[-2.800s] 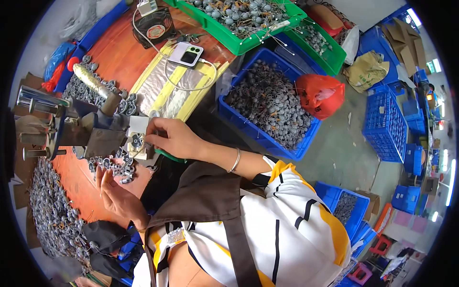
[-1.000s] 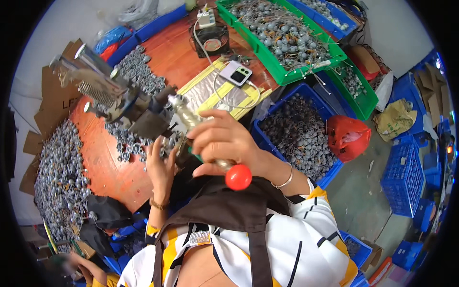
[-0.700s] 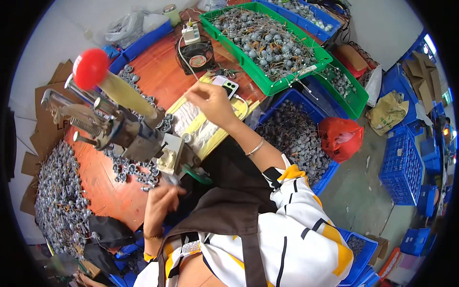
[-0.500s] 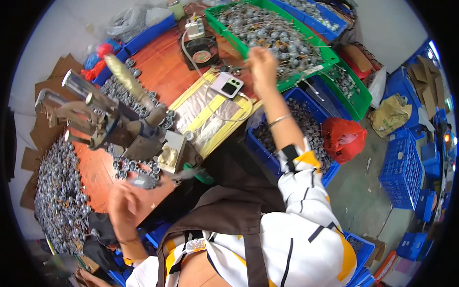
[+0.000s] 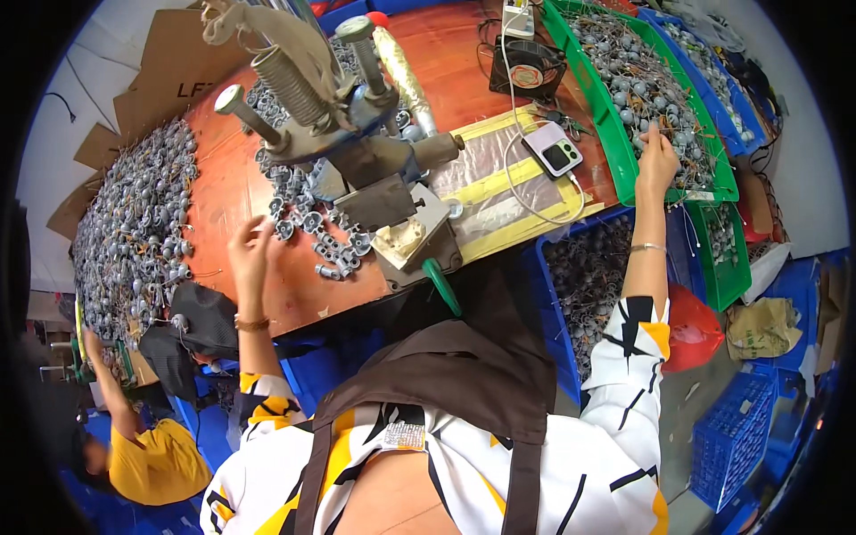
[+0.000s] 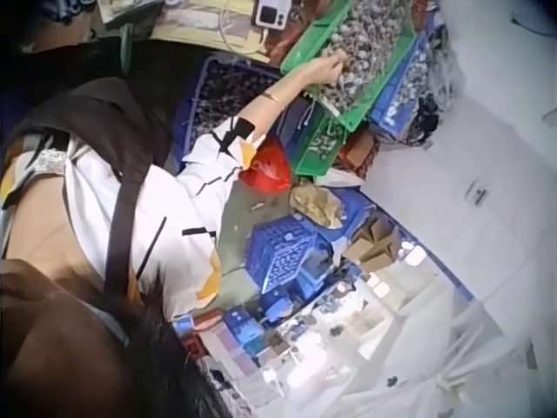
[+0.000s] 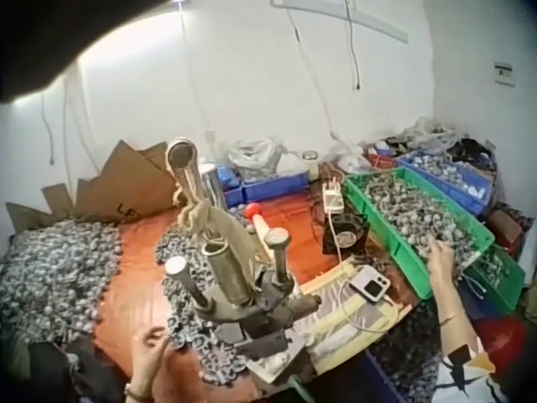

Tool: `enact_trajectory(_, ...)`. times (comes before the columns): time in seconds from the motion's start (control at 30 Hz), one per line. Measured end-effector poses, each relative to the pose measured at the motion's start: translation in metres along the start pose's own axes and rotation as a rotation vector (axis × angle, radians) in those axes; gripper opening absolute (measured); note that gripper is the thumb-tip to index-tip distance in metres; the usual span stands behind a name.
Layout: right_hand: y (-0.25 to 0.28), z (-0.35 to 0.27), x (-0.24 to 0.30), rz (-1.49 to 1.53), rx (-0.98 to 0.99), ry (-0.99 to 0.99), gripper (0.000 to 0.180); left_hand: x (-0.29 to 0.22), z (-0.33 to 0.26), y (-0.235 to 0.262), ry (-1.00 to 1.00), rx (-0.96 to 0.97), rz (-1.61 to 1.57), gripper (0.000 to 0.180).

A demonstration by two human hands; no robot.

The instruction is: The person assembles small metal parts by hand using a manual press machine at a workstation, taking parts from bins and pressing them into a finished assembly.

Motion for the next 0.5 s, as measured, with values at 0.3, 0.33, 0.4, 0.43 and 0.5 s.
enact_trajectory(0.3, 0.019, 0.006, 0.128, 0.218, -0.006, 0.262, 0.022, -0.012, -0.020, -0.028, -0.144, 0.012, 0.240, 0.023)
enact_trajectory(0.33, 0.015, 0.013, 0.143, 0.299, 0.052, 0.305, 0.022, -0.002, -0.023, -0.023, 0.019, 0.027, 0.119, 0.023)
enact_trajectory(0.4, 0.025, 0.023, 0.168, 0.395, 0.052, 0.347, 0.023, -0.006, -0.026, -0.023, 0.064, -0.002, 0.093, 0.029)
enact_trajectory(0.43, 0.022, 0.024, 0.170, 0.394, 0.048, 0.346, 0.023, -0.007, -0.029, -0.020, 0.063, -0.031, -0.228, 0.033)
enact_trajectory(0.5, 0.020, 0.023, 0.162, 0.442, 0.047, 0.287, 0.025, -0.003, -0.033, -0.029, 0.123, 0.000, -0.724, 0.037)
Point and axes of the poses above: each hand's wrist, its own z-axis towards the middle knuckle, its own y-axis out of the back of the hand, x = y × z, the point moved 10 cm from there along z, towards the middle knuckle, and after that the axes turned 2 degrees about z, right-handed, at the moved point
